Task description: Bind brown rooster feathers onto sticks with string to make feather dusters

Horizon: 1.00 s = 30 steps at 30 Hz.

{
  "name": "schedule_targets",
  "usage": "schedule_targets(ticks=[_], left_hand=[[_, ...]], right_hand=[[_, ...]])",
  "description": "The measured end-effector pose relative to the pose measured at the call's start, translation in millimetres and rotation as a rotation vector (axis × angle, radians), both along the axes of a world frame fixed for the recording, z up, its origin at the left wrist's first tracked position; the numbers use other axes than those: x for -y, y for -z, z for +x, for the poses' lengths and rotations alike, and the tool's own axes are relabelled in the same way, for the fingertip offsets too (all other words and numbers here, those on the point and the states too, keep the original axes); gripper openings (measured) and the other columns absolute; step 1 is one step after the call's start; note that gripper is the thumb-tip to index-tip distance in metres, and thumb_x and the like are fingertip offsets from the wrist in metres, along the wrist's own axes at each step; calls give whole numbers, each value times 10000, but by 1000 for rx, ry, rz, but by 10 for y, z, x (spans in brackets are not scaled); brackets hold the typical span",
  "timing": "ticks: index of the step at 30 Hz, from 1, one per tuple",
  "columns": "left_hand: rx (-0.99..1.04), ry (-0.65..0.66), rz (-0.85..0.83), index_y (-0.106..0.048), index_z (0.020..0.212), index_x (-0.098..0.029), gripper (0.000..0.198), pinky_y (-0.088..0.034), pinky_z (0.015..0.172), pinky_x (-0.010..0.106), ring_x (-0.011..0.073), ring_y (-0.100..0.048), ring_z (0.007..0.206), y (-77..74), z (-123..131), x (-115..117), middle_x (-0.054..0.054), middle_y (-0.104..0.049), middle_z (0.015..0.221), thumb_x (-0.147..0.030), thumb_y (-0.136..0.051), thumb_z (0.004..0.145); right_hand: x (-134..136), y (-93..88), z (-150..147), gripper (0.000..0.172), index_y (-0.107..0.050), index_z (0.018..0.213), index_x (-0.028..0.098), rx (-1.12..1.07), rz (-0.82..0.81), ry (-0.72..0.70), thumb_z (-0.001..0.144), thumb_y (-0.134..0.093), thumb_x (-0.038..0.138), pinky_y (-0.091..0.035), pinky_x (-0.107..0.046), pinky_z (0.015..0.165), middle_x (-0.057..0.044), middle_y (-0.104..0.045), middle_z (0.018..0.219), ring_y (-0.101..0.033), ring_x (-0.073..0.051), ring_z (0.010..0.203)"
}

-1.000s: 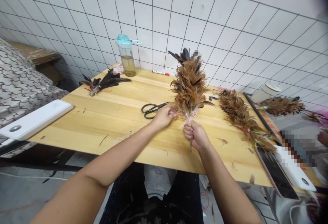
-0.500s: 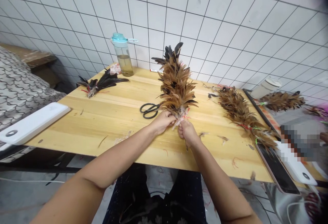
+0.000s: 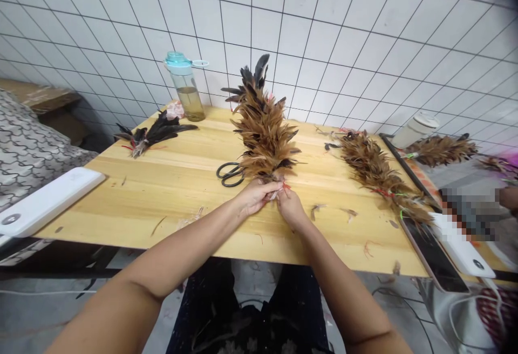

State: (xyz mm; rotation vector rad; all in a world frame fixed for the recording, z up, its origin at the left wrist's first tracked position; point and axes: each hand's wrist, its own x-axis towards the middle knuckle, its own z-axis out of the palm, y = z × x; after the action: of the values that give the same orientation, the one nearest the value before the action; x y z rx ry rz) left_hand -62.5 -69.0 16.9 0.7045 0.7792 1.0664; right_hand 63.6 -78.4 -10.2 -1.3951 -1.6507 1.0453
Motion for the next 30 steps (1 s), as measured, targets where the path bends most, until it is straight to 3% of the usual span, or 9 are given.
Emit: schedule_targets(ticks=[4, 9, 12, 15, 18, 24, 30], left_hand=[[-59, -77, -43, -642, 622, -105, 284, -324, 465, 177, 56, -484, 495, 9, 17, -7, -14, -576, 542, -242, -873, 528], [-36, -77, -49, -713, 725, -104, 282, -441, 566, 188, 103, -597, 627, -41, 25, -1, 26, -668, 637, -239, -862, 528], [0, -67, -43, -750, 888, -95, 377, -480, 643, 192, 116, -636, 719, -80, 28, 2, 59, -724, 772, -230, -855, 552], [-22, -71, -53, -750, 945, -83, 404, -479, 639, 186, 106, -635, 709, -103, 25, 3, 70, -738, 813, -209, -852, 575], [-30, -68, -40, -749, 936, -86, 372, -501, 697, 199, 130, -662, 781, -101, 20, 8, 65, -738, 787, -189, -849, 592], [32, -19, -36, -755, 961, -104, 422, -519, 881, 248, 166, -666, 1002, -67, 41, 25, 112, -737, 1073, -209, -871, 569], [-5, 14, -27, -747, 976, -94, 499, -539, 805, 285, 165, -675, 869, -66, 59, 29, 123, -738, 1036, -257, -898, 529]], right_hand=[[-9, -39, -58, 307, -490, 708, 218, 65, -24, 22, 894, -325, 397, -433, -294, 655, -31, -576, 678, -531, -177, 675], [78, -237, 63, 226, -550, 754, 212, 38, 14, -149, 882, -468, 380, -462, -319, 775, -28, -627, 759, -570, -189, 787], [154, -360, 201, 215, -544, 721, 218, -8, -47, -199, 842, -566, 394, -458, -298, 688, 1, -564, 669, -556, -176, 693], [187, -426, 318, 231, -540, 714, 212, 8, -99, -76, 823, -597, 408, -418, -277, 587, 19, -504, 632, -494, -148, 590], [169, -435, 370, 190, -584, 727, 193, 119, 5, 18, 801, -618, 365, -410, -280, 637, -10, -550, 712, -501, -154, 683], [98, -352, 345, 208, -590, 823, 199, 126, -37, -49, 810, -605, 406, -392, -280, 625, 5, -582, 690, -491, -146, 623], [56, -329, 339, 228, -607, 755, 224, 210, 106, -22, 897, -456, 319, -387, -289, 680, -13, -606, 679, -536, -172, 678]])
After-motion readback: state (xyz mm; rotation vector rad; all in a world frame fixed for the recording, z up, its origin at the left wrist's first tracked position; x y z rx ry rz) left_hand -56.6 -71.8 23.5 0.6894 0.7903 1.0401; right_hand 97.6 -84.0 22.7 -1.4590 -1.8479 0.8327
